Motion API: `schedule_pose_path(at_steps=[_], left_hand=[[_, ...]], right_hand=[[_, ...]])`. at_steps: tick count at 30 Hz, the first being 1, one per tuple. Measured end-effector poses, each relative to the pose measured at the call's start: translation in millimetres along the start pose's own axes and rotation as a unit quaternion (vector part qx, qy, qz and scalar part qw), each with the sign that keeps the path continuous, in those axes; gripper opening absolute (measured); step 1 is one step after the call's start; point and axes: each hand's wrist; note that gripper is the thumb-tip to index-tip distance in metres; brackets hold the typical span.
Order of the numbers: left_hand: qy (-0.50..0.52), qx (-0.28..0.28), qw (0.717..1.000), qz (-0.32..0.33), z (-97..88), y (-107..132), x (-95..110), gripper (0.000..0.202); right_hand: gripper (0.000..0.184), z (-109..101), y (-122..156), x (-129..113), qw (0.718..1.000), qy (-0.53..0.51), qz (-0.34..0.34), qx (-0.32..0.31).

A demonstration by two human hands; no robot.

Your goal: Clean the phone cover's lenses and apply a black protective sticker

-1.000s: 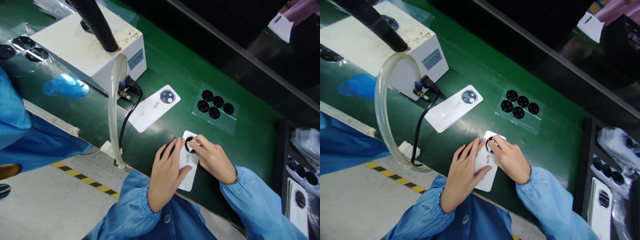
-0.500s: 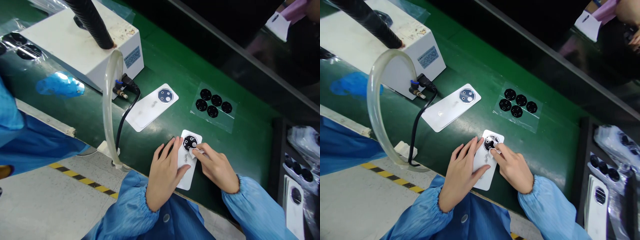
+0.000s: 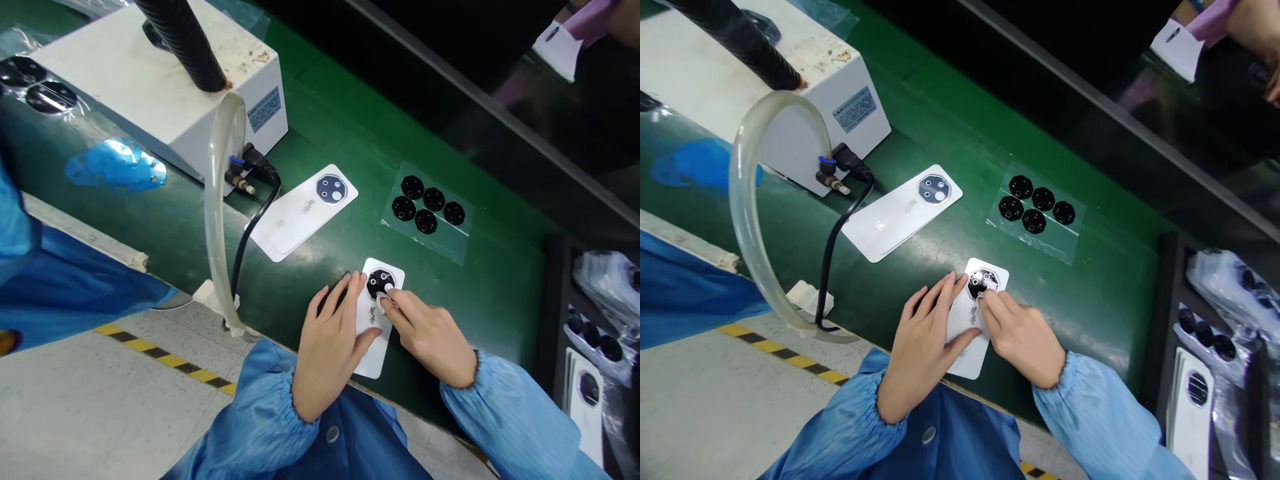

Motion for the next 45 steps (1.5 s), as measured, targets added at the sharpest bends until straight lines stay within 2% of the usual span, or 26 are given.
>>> schedule_pose_path(at_steps=[5, 15, 22, 28, 30, 32, 34, 35, 36, 38, 41, 43, 45], left_hand=[[0.0, -0.001, 1.0, 0.006, 0.5, -0.8, -0.5, 0.072], [-0.013, -0.009, 1.0, -0.002, -1.3, -0.5, 1.5, 0.07], [-0.011, -0.009, 1.0, 0.002, -1.5, -0.4, 0.7, 0.071], [-0.003, -0.01, 1.0, -0.002, -2.2, -1.2, 0.2, 0.07], [-0.001, -0.012, 1.0, 0.0, -2.4, -1.3, 0.4, 0.071], [0.0, -0.011, 1.0, -0.001, -2.3, -1.0, 0.7, 0.071], [0.001, -0.01, 1.0, -0.005, -2.2, -0.3, 0.9, 0.071], [0.002, -0.01, 1.0, -0.007, -2.1, 0.0, 0.9, 0.071], [0.001, -0.01, 1.0, -0.008, -2.0, 0.3, 0.9, 0.071], [-0.003, -0.011, 1.0, -0.01, -1.9, 0.6, 0.7, 0.07], [-0.017, -0.012, 1.0, -0.015, -2.0, -0.3, 0.0, 0.069], [-0.031, -0.011, 0.999, -0.016, -2.0, -1.5, -0.5, 0.07], [-0.045, -0.009, 0.999, -0.016, -1.8, -2.8, -0.9, 0.071]], right_hand=[[0.036, 3.0, 2.2, 3.4, 0.999, -0.016, 0.032, -0.008], [0.037, -1.1, -1.0, -2.3, 0.999, 0.006, 0.031, -0.018], [0.035, -2.5, 2.2, 3.9, 0.99, -0.107, 0.082, -0.05], [0.039, -3.6, 12.3, 8.8, 0.969, -0.207, 0.132, -0.012], [0.039, -5.2, 15.5, 10.4, 0.962, -0.228, 0.152, 0.021], [0.038, -6.4, 17.4, 12.4, 0.95, -0.245, 0.176, 0.082], [0.034, -5.3, 19.2, 15.3, 0.923, -0.266, 0.226, 0.159], [0.031, -3.5, 20.7, 17.1, 0.902, -0.281, 0.264, 0.196], [0.027, -0.8, 22.7, 19.1, 0.874, -0.301, 0.306, 0.228], [0.02, 7.6, 28.6, 23.3, 0.801, -0.365, 0.384, 0.279], [0.014, 23.0, 39.8, 27.8, 0.708, -0.45, 0.445, 0.314], [0.013, 31.2, 46.3, 28.8, 0.676, -0.477, 0.462, 0.318], [0.012, 35.7, 51.0, 28.5, 0.658, -0.489, 0.476, 0.318]])
Point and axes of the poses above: each hand's wrist, its own y-axis away from the middle knuckle, its own z-axis out of the palm, x = y × z, and after that the axes turned 7 degrees about x, right-handed
